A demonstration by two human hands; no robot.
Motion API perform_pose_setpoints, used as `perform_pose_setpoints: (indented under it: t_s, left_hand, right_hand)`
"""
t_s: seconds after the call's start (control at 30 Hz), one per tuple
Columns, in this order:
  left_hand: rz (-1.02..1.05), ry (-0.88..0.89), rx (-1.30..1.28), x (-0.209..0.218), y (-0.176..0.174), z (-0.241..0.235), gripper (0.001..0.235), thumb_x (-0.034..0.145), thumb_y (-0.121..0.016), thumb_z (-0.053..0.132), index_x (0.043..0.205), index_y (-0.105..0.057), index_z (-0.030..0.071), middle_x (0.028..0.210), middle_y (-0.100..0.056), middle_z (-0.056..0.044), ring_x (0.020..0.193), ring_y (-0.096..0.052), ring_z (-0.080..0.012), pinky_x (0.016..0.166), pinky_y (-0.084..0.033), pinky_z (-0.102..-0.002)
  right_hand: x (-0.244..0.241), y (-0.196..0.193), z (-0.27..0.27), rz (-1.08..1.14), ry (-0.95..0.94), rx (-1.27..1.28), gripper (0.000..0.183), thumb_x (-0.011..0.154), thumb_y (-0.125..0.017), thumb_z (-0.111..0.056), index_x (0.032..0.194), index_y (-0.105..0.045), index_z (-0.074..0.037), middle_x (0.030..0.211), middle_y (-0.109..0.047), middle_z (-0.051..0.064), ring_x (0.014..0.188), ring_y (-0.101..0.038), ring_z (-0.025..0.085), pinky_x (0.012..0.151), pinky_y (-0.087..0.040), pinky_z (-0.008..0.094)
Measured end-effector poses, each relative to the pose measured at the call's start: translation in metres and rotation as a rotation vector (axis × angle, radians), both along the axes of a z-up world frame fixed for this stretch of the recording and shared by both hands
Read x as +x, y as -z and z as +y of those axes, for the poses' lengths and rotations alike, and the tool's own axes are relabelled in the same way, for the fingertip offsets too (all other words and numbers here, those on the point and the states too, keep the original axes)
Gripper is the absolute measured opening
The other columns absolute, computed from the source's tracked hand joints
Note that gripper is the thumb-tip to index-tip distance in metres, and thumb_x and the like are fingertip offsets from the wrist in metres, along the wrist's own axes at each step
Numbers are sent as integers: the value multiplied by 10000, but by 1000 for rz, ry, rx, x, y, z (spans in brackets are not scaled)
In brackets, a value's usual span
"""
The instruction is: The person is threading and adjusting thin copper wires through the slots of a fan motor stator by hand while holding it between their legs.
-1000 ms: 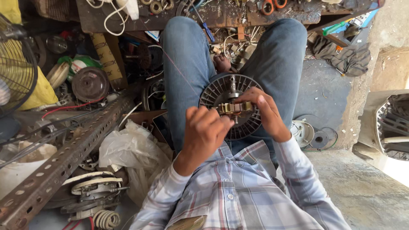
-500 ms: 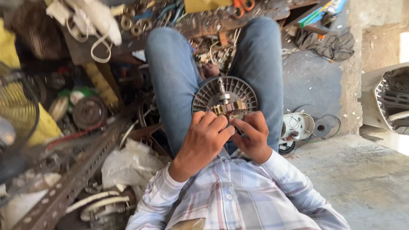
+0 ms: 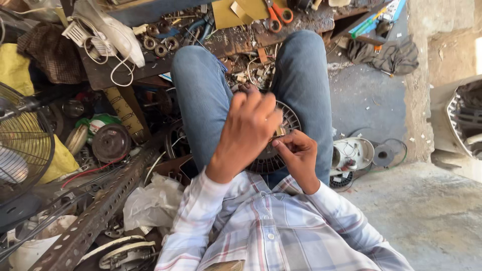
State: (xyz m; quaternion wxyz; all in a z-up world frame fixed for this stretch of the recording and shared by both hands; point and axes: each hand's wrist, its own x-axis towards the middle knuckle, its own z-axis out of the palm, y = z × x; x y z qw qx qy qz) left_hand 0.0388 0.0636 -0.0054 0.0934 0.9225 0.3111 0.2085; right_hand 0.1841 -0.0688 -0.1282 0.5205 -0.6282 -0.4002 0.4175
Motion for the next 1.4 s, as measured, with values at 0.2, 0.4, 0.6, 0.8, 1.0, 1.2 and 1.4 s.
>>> perform_pose_setpoints:
  t_s: [0.2, 0.4, 0.6, 0.8, 1.0, 1.2, 1.4]
  left_hand:
    - [-18, -141, -55, -10, 51, 35, 87, 827, -748, 157, 794, -682, 112, 883, -579, -33, 881, -582, -226, 789, -411, -405]
    - [-192, -374, -123, -40, 55, 4, 144, 884, -816, 185, 857, -711, 91, 803, -533, -43, 805, -554, -247, 763, -390, -422]
    - [-406, -431, -170, -41, 34, -62, 124, 899, -815, 168, 877, -712, 101, 751, -509, -24, 722, -529, -234, 707, -371, -416]
    - [-345, -145, -376, -38, 40, -104, 155, 874, -807, 152, 959, -719, 58, 792, -512, -29, 762, -538, -220, 729, -394, -392]
    - [-189, -112, -224, -42, 34, -97, 92, 895, -752, 101, 975, -722, 65, 828, -522, -15, 799, -536, -195, 776, -405, -377]
    - [-147, -75, -53, -20, 9, -46, 70, 872, -733, 141, 868, -673, 105, 867, -528, -35, 880, -553, -219, 842, -404, -404]
    - [-2, -110, -89, 0, 44, 21, 153, 799, -789, 192, 709, -699, 108, 866, -585, -59, 899, -572, -238, 815, -404, -425]
  right_hand:
    - [11, -18, 10, -73, -54, 104, 198, 938, -738, -172, 940, -725, 25, 850, -591, 33, 707, -458, 82, 627, -342, 251]
    - [38, -21, 68, 103, -542, 138, 619, 1092, -395, -485, 1037, -703, 48, 1134, -572, 123, 1026, -604, 220, 914, -499, 315]
    - [37, -15, 82, 148, -632, 110, 688, 1110, -307, -493, 999, -734, 34, 1092, -613, 133, 1038, -600, 247, 953, -468, 345]
    - [31, -24, 38, -350, -358, 360, 386, 1015, -514, -301, 1092, -742, 1, 989, -621, 106, 919, -581, 250, 839, -454, 373]
    - [17, -33, 0, -672, -467, 468, 298, 776, -766, -33, 1074, -768, -50, 904, -590, 106, 822, -558, 251, 724, -466, 361]
    - [3, -16, -3, -97, -112, 71, 77, 877, -816, -12, 902, -743, -12, 743, -540, -5, 660, -458, 73, 588, -343, 265]
    - [4, -7, 3, -48, -48, 45, 91, 895, -797, -29, 859, -723, 12, 730, -508, -18, 660, -408, 62, 594, -299, 264]
